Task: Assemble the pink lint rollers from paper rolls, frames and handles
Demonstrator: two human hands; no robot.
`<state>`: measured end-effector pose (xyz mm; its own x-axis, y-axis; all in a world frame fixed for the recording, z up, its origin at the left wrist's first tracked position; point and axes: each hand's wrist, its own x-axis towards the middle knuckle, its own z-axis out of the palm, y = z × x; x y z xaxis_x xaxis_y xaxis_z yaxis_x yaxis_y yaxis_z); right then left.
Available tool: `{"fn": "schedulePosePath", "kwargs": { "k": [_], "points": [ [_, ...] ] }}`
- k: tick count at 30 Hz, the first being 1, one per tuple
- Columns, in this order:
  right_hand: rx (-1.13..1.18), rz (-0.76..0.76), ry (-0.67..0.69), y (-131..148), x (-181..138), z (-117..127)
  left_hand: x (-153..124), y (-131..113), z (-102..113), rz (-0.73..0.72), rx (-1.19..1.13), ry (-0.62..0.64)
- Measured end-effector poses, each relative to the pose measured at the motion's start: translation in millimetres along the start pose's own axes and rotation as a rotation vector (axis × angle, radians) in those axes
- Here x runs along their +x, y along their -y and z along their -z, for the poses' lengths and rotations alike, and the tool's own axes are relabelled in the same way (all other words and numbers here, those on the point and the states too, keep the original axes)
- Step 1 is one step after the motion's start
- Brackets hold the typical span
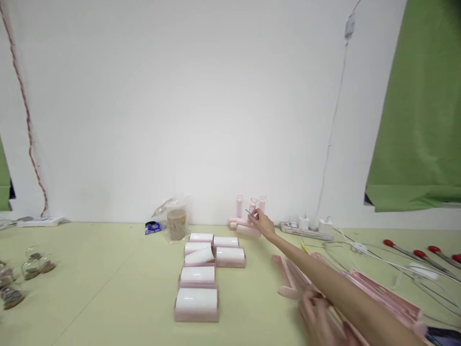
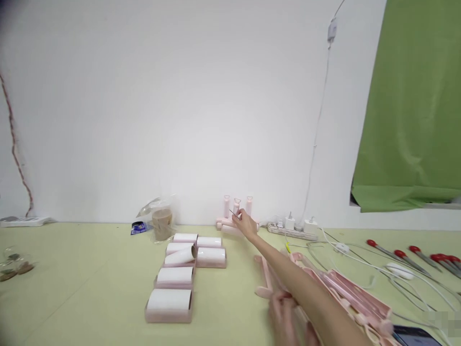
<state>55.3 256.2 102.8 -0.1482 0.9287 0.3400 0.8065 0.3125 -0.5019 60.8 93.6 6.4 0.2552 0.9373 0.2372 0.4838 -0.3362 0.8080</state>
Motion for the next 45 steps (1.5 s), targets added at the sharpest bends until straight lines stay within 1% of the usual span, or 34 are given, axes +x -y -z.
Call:
{"fn": "schedulePosePath", "kwargs": {
  "k": [1, 2, 3, 4, 5, 6, 7, 8, 9, 11, 12, 13, 14, 16, 18, 19, 21, 23, 24, 25, 26, 28, 29, 30, 31, 32, 34, 36, 37, 38, 39, 41, 43, 45],
  "points": [
    [0.004, 0.025, -0.023, -1.1, -9.0, 13.1, -20.7, -9.1, -2.0, -0.009, -0.015, -0.081],
    [0.011, 0.054, -0.041, -2.4, -19.7, 26.8, -38.2, -14.3, 1.3, -0.026, -0.024, -0.186],
    [0.02, 0.088, -0.052, -3.8, -32.7, 40.3, -51.2, -15.0, 9.8, -0.048, -0.026, -0.312],
    [0.03, 0.126, -0.055, -5.4, -48.1, 52.6, -59.5, -12.1, 22.3, -0.082, -0.014, -0.429],
    [0.041, 0.165, -0.049, -7.0, -65.7, 63.2, -63.7, -6.5, 37.0, -0.102, -0.008, -0.517],
    [0.051, 0.205, -0.032, -8.6, -85.2, 71.4, -65.0, 0.2, 52.0, -0.087, -0.018, -0.608],
    [0.06, 0.243, -0.007, -10.1, -105.7, 77.0, -64.6, 6.8, 65.5, -0.075, -0.037, -0.631],
    [0.068, 0.277, 0.025, -11.6, -126.3, 80.0, -63.8, 12.1, 76.2, -0.065, -0.065, -0.566],
    [0.076, 0.308, 0.06, -13.2, -145.9, 80.7, -63.5, 15.8, 83.4, -0.06, -0.11, -0.423],
    [0.089, 0.348, 0.114, -17.3, -177.7, 77.2, -65.5, 18.2, 87.0, -0.021, -0.218, -0.131],
    [0.096, 0.357, 0.129, -19.8, -188.5, 74.3, -67.3, 18.0, 84.7, 0.009, -0.267, -0.024],
    [0.103, 0.356, 0.131, -22.6, -195.5, 71.7, -69.2, 17.6, 80.9, 0.043, -0.307, 0.034],
    [0.109, 0.347, 0.122, -25.6, -199.0, 69.8, -70.7, 17.6, 76.7, 0.072, -0.337, 0.053],
    [0.118, 0.312, 0.071, -30.9, -197.9, 69.8, -71.9, 19.3, 70.7, 0.097, -0.358, 0.027],
    [0.182, 0.241, -0.027, -35.3, -192.4, 74.6, -70.7, 22.3, 71.8, 0.109, -0.32, -0.04],
    [0.239, 0.205, -0.084, -37.3, -190.3, 77.9, -69.6, 23.0, 75.3, 0.112, -0.277, -0.092],
    [0.358, 0.161, -0.219, -42.0, -190.4, 83.4, -67.1, 20.5, 86.9, 0.1, -0.213, -0.252],
    [0.398, 0.215, -0.368, -48.1, -197.3, 84.3, -65.1, 11.4, 99.8, 0.094, -0.276, -0.39],
    [0.382, 0.293, -0.427, -51.2, -202.5, 82.6, -64.7, 5.0, 104.8, 0.094, -0.33, -0.422],
    [0.35, 0.397, -0.44, -54.1, -208.1, 79.8, -64.9, -1.6, 108.1, 0.118, -0.409, -0.403],
    [0.308, 0.521, -0.394, -56.4, -213.2, 76.5, -65.8, -7.9, 109.3, 0.161, -0.498, -0.332],
    [0.191, 0.776, -0.17, -59.6, -218.9, 71.0, -69.4, -17.0, 106.7, 0.308, -0.717, -0.066],
    [0.115, 0.861, -0.045, -61.1, -218.4, 69.9, -71.5, -19.4, 104.1, 0.387, -0.825, 0.042],
    [0.04, 0.897, 0.051, -63.1, -215.3, 70.2, -73.6, -20.6, 101.5, 0.454, -0.907, 0.103],
    [-0.03, 0.874, 0.102, -65.9, -210.1, 72.0, -75.3, -20.9, 99.5, 0.495, -0.942, 0.101],
    [-0.095, 0.797, 0.112, -69.7, -203.3, 75.1, -76.4, -20.8, 98.4, 0.502, -0.925, 0.036],
    [-0.189, 0.527, 0.073, -78.9, -189.6, 84.0, -76.6, -20.4, 98.8, 0.467, -0.828, -0.114],
    [-0.17, 0.289, 0.022, -85.5, -182.4, 93.8, -75.0, -20.8, 100.3, 0.425, -0.704, -0.189],
    [-0.101, 0.227, 0.028, -85.9, -182.6, 97.9, -73.9, -21.2, 100.5, 0.401, -0.628, -0.216],
    [0.001, 0.209, 0.057, -83.8, -185.3, 101.0, -73.1, -21.9, 100.2, 0.375, -0.541, -0.239],
    [0.113, 0.224, 0.11, -79.4, -189.9, 103.0, -72.5, -22.7, 99.4, 0.347, -0.451, -0.26],
    [0.284, 0.307, 0.226, -66.4, -201.6, 103.4, -72.4, -25.2, 96.8, 0.285, -0.297, -0.279],
    [0.309, 0.375, 0.285, -53.7, -212.1, 101.0, -73.5, -28.7, 94.4, 0.231, -0.205, -0.256],
    [0.235, 0.37, 0.299, -46.7, -218.4, 98.2, -75.2, -32.8, 93.4, 0.19, -0.163, -0.229]
  ]
}}
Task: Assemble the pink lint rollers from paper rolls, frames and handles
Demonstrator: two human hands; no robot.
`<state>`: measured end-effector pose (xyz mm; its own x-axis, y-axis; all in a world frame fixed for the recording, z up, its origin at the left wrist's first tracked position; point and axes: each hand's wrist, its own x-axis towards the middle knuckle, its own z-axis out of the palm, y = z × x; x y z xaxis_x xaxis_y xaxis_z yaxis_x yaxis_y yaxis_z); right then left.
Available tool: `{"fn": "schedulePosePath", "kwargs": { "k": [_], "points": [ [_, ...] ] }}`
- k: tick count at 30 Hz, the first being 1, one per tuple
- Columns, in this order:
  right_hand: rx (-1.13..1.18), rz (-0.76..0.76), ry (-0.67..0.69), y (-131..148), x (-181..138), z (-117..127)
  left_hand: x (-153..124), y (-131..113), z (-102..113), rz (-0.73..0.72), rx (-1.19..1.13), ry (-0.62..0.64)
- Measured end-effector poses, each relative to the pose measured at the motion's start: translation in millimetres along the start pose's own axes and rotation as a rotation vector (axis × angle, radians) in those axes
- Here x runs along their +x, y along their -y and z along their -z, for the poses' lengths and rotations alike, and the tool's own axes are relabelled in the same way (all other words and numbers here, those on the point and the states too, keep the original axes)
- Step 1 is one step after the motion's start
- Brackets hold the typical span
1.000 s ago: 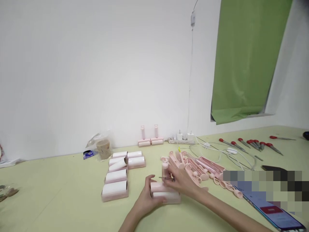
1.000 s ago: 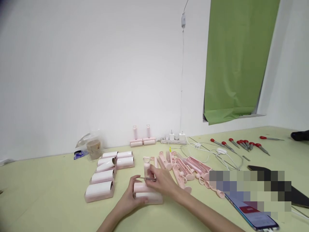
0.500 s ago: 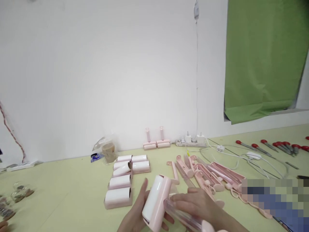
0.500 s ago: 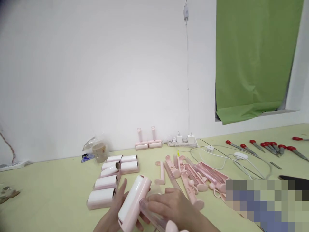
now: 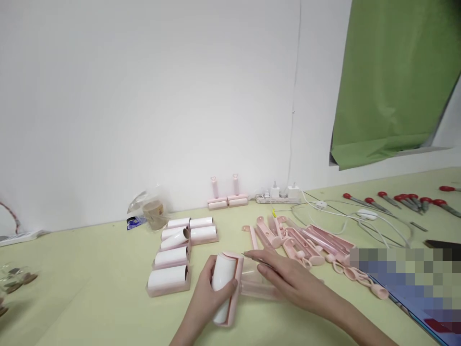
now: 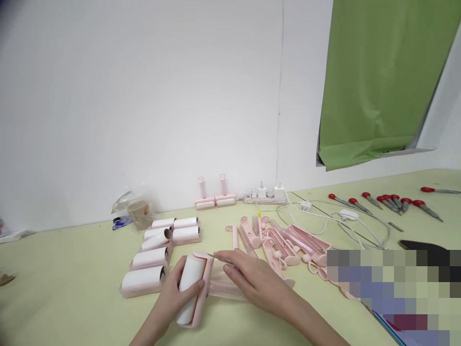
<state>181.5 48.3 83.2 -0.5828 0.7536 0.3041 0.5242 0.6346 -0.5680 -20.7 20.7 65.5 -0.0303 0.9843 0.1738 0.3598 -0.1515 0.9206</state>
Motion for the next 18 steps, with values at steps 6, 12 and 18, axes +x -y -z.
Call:
{"fn": "schedulePosePath", "kwargs": {
  "k": [6, 12, 18],
  "points": [
    [-0.185, 0.029, -0.048, -3.4, -1.5, -0.3, -2.5, -6.2, -0.9, -0.029, 0.073, 0.026],
    [-0.243, 0.124, -0.082, -0.8, -0.4, -0.8, -1.7, -1.3, -2.6, -0.043, 0.062, 0.017],
    [-0.147, 0.049, -0.032, 5.6, -11.6, -8.7, -12.5, -7.1, -25.0, -0.028, 0.022, 0.121]
  ]
}}
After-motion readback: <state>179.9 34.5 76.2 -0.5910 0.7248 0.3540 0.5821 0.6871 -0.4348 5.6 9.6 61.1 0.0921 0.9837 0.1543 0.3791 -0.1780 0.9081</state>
